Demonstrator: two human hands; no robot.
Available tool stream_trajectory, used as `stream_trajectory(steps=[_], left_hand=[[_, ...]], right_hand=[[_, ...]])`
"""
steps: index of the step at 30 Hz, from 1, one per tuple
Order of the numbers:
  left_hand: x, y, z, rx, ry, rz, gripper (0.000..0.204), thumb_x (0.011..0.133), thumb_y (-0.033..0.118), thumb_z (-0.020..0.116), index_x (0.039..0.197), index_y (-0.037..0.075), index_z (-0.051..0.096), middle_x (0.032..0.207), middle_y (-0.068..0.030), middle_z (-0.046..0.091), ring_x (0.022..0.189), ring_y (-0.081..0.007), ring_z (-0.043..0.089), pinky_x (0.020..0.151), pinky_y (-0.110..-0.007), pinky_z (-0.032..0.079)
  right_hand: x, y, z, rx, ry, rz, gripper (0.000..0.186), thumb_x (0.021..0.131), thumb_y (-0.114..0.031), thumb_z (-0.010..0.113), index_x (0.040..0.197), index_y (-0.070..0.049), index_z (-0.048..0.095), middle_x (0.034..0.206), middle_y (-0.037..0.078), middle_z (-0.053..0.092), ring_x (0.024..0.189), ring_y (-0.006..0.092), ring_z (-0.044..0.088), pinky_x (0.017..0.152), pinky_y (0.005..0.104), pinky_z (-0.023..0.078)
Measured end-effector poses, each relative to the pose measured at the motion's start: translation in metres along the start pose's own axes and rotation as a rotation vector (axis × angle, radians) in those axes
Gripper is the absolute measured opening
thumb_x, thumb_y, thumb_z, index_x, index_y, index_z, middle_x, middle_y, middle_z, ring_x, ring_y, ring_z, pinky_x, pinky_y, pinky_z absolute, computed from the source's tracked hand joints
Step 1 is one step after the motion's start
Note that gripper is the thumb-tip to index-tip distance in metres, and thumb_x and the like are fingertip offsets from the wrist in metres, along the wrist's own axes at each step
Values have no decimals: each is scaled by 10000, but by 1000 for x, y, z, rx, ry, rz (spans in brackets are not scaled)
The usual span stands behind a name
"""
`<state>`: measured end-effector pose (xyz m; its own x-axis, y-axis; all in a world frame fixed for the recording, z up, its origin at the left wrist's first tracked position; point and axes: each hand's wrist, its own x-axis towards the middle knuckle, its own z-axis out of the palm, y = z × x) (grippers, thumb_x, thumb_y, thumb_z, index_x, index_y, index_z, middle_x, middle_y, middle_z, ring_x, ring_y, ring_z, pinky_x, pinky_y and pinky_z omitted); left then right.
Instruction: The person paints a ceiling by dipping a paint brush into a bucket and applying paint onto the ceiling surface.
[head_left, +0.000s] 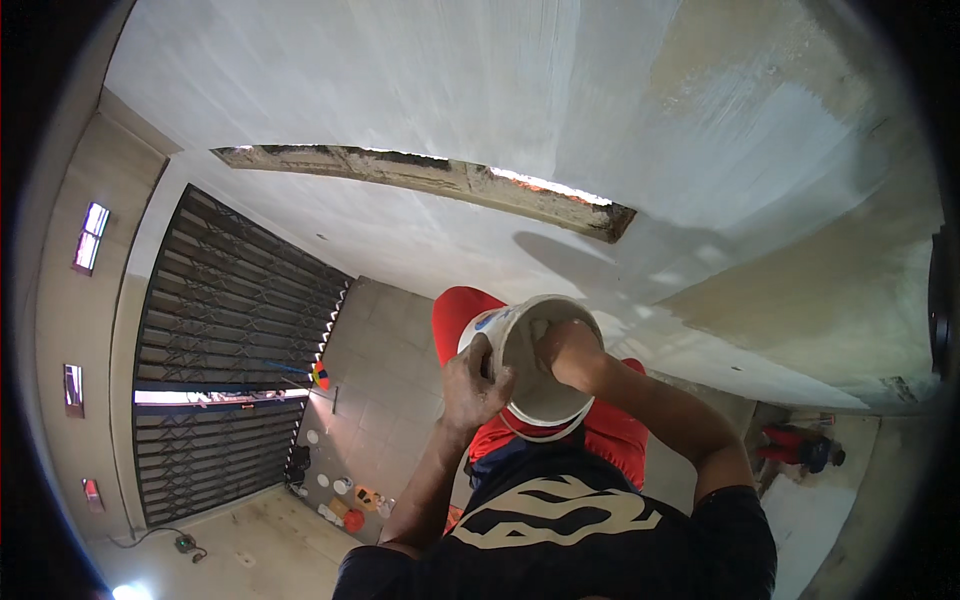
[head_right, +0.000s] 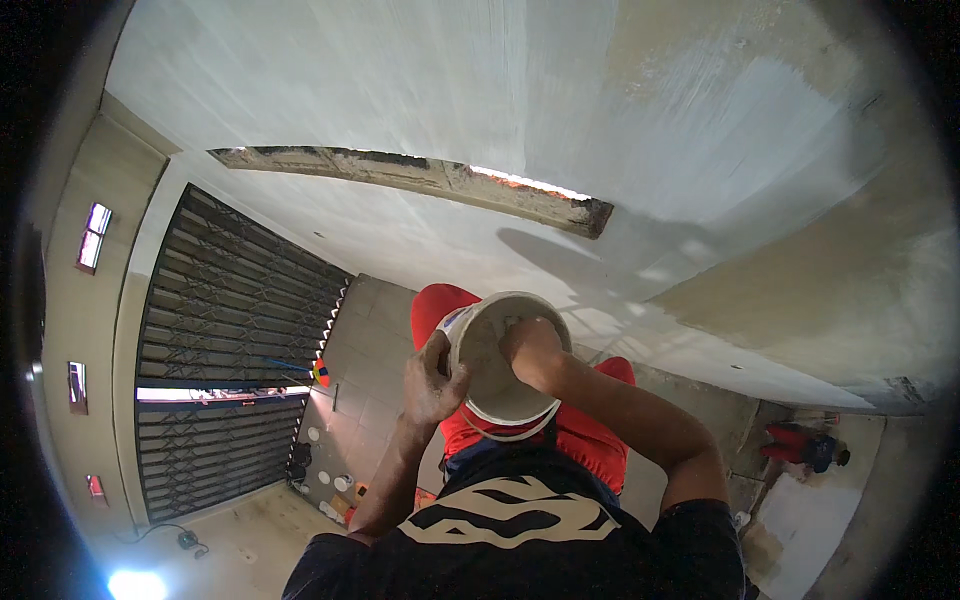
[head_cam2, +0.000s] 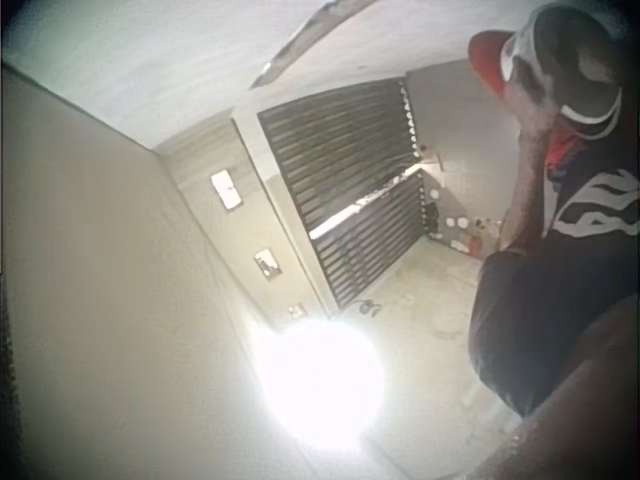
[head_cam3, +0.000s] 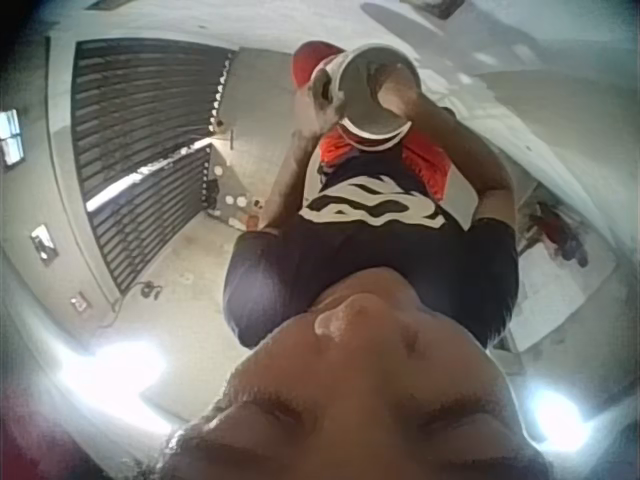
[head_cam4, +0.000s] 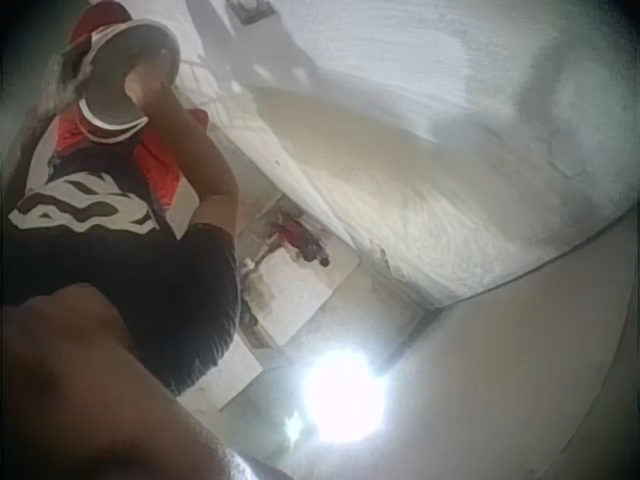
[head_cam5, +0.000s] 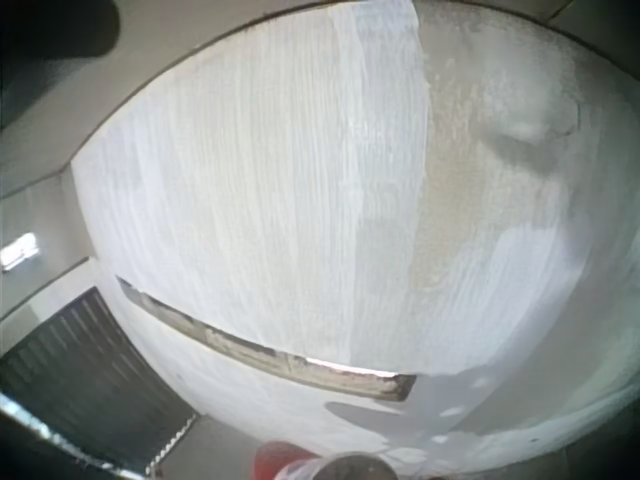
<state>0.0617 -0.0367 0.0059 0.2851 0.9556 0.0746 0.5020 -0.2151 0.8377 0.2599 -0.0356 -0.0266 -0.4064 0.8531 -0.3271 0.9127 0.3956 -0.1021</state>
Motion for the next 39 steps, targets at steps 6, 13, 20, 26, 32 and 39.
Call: stream_trajectory(steps=[6,13,20,26,32,39], left_hand=[[5,11,-5,5,-19,2,272,750,207,668,868,-13,561,666,-206,570,603,-359,603,593,-419,494],[14,-10,-5,-35,83,-100,261,770,201,655,791,-14,510,618,-169,523,532,-235,516,529,-380,439],[43,-28,5,-79,142,-148,321,814,239,670,738,-7,478,578,-82,409,571,-125,376,498,-337,341],[47,-33,6,-132,129,-81,367,825,272,689,729,-4,467,577,-79,397,578,-123,362,494,-346,328],[43,-54,5,-67,82,-140,472,890,386,634,1087,-42,665,893,-199,711,862,-182,648,753,-354,513],[42,-52,4,-61,113,-146,453,796,389,658,864,-58,622,628,-91,548,611,-137,463,533,-357,404]], right_hand=[[-25,12,-28,109,145,0,129,760,-112,651,823,-103,763,843,120,725,841,306,719,716,428,563],[-99,66,-71,748,208,-56,351,845,-141,645,1188,-98,703,888,137,715,781,230,669,710,379,517],[-148,69,3,1864,139,246,538,962,-199,617,1454,-46,462,855,90,642,643,79,517,517,194,390],[-128,30,42,2474,162,84,317,1007,-205,526,1262,-16,521,761,67,565,495,74,451,366,179,271],[-116,19,-22,2036,314,240,339,1029,-288,505,1215,-12,573,726,65,585,442,94,437,352,229,317],[-115,34,-65,2166,603,-54,296,1000,-258,425,1063,-7,569,704,74,543,436,102,406,384,248,306]])
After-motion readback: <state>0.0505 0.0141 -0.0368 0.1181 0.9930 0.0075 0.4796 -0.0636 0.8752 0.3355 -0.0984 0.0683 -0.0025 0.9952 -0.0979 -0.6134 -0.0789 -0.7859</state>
